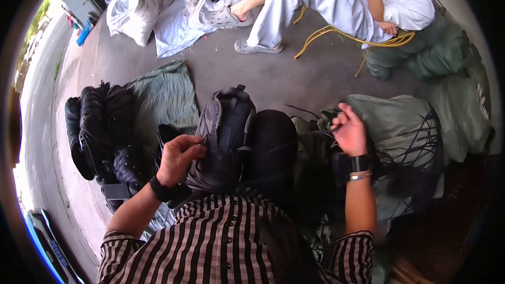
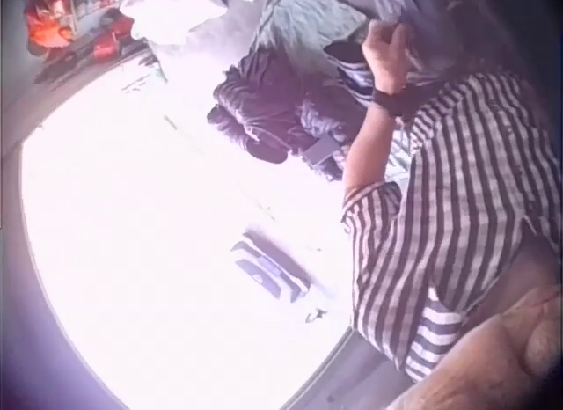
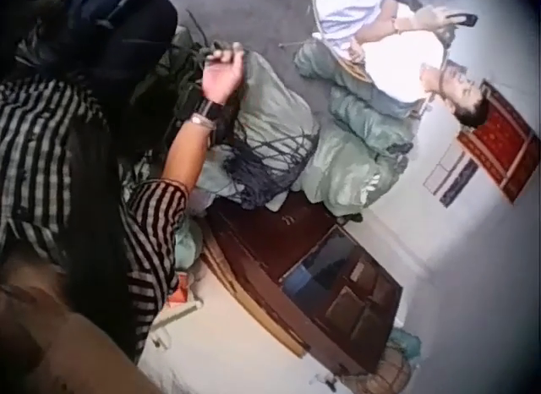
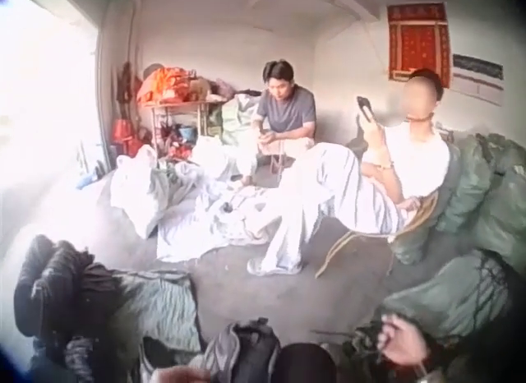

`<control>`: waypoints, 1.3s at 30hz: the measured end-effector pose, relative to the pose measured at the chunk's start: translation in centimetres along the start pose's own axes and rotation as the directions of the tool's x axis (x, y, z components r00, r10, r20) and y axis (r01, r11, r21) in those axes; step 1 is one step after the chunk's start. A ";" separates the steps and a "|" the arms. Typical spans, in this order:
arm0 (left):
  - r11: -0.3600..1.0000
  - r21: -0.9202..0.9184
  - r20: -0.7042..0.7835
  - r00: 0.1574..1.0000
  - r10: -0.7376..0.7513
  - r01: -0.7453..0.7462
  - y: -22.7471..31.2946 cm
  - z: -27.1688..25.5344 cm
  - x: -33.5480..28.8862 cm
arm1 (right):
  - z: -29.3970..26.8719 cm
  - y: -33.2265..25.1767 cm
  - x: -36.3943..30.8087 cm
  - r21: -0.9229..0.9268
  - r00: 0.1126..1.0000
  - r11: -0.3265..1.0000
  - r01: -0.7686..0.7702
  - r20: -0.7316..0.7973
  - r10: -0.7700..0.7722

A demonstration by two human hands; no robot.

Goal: Lacing up a pair of black athletic shoes while sitting in a storage area.

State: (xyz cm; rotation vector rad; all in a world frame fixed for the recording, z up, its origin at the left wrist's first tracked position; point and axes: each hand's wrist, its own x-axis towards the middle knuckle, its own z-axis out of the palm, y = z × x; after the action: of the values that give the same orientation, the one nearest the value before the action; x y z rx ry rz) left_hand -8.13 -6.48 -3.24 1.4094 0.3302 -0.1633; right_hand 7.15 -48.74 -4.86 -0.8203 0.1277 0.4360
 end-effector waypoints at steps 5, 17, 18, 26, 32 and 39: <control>0.990 0.064 0.112 0.985 -0.135 0.128 -0.6 -1.0 -0.8 | 16.1 8.3 0.6 -0.680 0.895 0.732 -0.039 0.302 0.328; 0.890 0.422 0.033 0.984 0.174 -0.171 -1.7 0.1 -0.8 | 15.8 6.2 -1.8 -0.955 0.868 0.289 0.061 0.194 0.458; 0.898 0.413 0.021 0.987 0.159 -0.153 -1.6 0.2 -0.6 | 15.8 6.0 -1.5 -0.963 0.921 0.259 0.071 0.163 0.355; 0.858 0.473 -0.006 0.973 0.232 -0.201 -1.3 1.2 -0.5 | 20.0 11.4 2.3 -0.713 0.925 0.688 -0.139 0.154 0.346; 0.709 0.683 0.055 0.980 0.190 -0.176 0.3 1.4 -0.7 | 19.8 12.4 1.1 -0.810 0.743 0.518 -0.275 0.163 0.649; 0.411 0.848 0.188 0.916 0.356 -0.334 0.9 3.2 0.4 | 18.8 12.8 0.5 -0.679 0.736 0.610 -0.408 0.150 0.660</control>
State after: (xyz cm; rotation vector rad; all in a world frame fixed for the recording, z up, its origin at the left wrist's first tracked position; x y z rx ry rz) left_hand -7.07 -9.47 -2.17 2.4940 -0.0917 0.0572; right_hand 1.08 -27.13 -0.90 -1.3214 -0.1581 1.2819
